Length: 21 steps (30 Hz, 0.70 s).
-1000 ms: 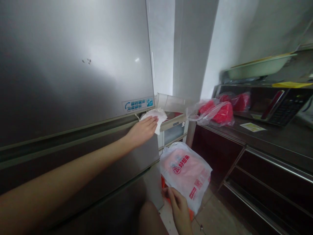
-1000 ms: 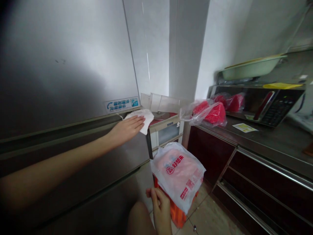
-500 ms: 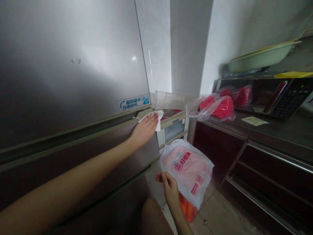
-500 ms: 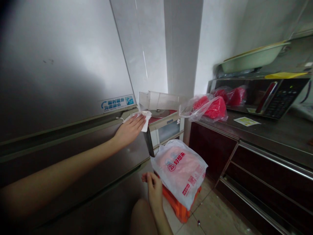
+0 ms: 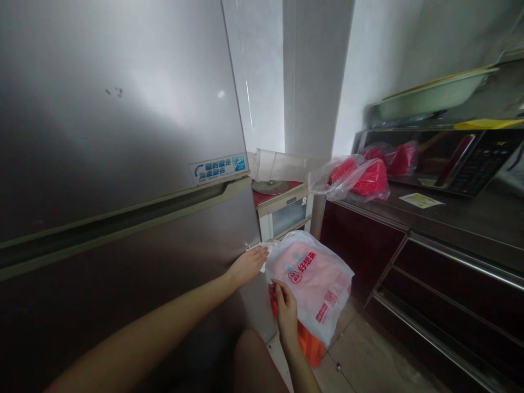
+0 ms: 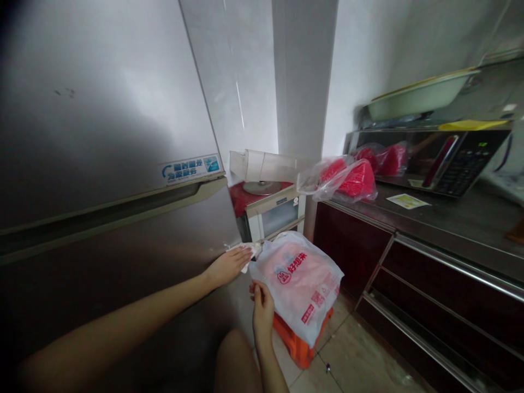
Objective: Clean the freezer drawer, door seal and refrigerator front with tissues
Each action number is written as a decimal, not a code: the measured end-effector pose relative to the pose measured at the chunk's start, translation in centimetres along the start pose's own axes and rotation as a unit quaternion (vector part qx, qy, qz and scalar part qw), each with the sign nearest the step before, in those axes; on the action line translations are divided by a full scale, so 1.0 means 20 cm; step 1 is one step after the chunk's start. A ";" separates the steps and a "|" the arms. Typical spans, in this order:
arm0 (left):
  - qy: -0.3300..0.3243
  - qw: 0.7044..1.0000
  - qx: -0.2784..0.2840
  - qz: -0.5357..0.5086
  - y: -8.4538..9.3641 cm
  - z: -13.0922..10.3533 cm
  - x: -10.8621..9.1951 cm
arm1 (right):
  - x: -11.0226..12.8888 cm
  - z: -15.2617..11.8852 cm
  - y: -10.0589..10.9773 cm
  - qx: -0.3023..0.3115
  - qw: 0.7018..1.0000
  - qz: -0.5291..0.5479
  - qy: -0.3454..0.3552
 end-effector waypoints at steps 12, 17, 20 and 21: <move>-0.066 0.997 0.021 -0.043 0.35 -0.08 0.04 | -0.07 -0.03 0.01 0.011 1.000 0.017 -0.020; -0.089 0.995 0.035 0.023 0.58 -0.01 0.18 | -0.06 -0.05 -0.05 0.028 0.999 0.012 -0.020; -0.086 0.992 0.016 0.091 0.78 0.04 0.25 | -0.04 -0.05 -0.09 0.026 0.999 0.014 -0.022; -0.082 0.991 0.006 0.109 0.85 0.06 0.27 | -0.04 -0.05 -0.10 0.026 0.999 0.016 -0.023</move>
Point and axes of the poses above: each hand's wrist, its own z-axis towards the middle knuckle, its own y-axis out of the back of the hand, x = y × z, the point moved 8 cm from there along z, towards the middle knuckle, and after that the axes turned 11 degrees about -z, right-handed, at the moved point
